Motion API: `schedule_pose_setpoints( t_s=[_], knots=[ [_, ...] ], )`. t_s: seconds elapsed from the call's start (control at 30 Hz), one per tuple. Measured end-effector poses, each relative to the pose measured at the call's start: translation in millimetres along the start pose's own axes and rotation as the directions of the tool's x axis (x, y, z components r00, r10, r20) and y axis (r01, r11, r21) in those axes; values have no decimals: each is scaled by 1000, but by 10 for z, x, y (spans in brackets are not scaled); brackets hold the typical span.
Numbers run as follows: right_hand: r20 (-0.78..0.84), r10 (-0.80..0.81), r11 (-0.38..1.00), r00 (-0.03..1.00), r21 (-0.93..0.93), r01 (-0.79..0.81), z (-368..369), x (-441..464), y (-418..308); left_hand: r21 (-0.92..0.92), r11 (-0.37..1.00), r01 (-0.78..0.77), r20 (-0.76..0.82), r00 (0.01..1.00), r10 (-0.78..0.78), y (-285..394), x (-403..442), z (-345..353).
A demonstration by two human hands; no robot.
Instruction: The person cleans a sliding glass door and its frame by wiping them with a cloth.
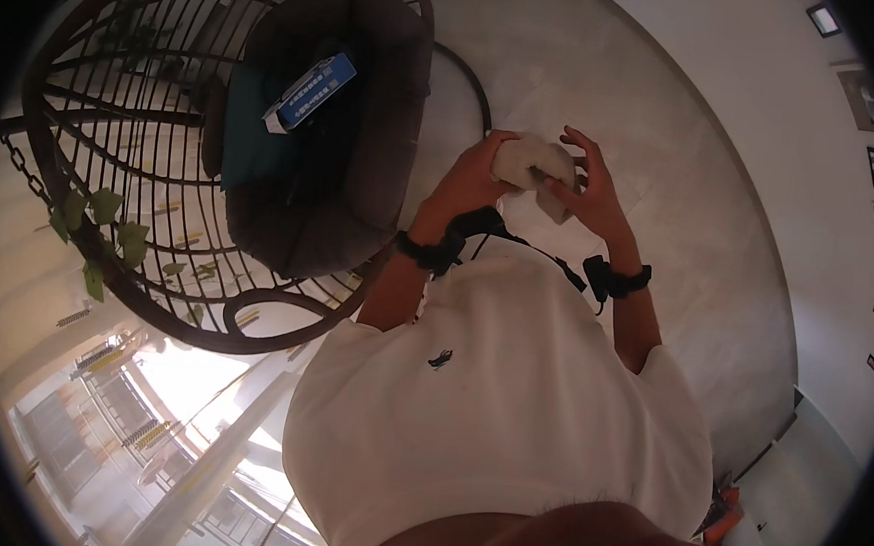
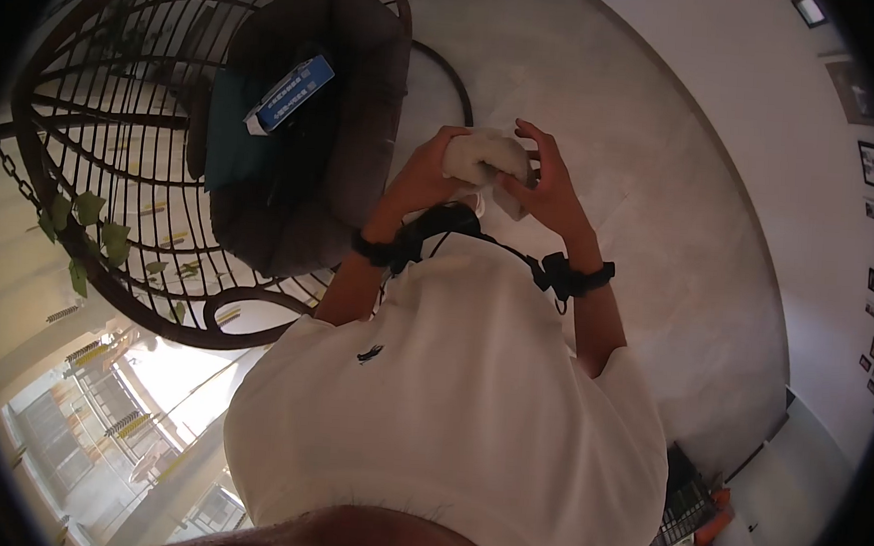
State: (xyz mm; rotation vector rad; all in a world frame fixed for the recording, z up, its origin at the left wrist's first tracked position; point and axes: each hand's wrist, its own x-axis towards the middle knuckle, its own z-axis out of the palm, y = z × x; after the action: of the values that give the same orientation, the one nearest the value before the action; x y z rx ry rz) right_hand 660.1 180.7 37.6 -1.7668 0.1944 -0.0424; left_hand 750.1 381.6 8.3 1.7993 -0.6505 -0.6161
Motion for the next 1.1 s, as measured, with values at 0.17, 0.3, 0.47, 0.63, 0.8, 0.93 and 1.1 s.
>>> schedule_pose_setpoints(
  t_s=[0.17,0.3,0.47,0.63,0.8,0.93,1.1],
  knots=[
    [287,141,970,947,-232,-74,-98,1406,454,69,987,-147,-249,955,160,-496,862,-549],
    [410,-36,936,912,-305,174,90,2502,615,152,971,-187,-419,877,235,-888,1583,-1013],
    [341,-12,973,940,-211,89,158,3428,320,112,982,-153,-532,826,189,-1034,2192,-1522],
    [407,-59,990,911,-95,107,113,4435,637,-376,920,106,-613,717,-333,-1097,2866,-1804],
    [509,-241,968,826,65,242,-55,5409,696,-218,962,161,-834,482,-270,-1613,3580,-1993],
    [685,-353,919,638,125,374,-26,6271,689,-417,903,-107,-890,251,-381,-1352,4285,-2263],
    [611,-618,716,494,179,674,241,7113,522,-305,926,-221,-952,60,-299,-1307,4570,-2749]
  ],
)
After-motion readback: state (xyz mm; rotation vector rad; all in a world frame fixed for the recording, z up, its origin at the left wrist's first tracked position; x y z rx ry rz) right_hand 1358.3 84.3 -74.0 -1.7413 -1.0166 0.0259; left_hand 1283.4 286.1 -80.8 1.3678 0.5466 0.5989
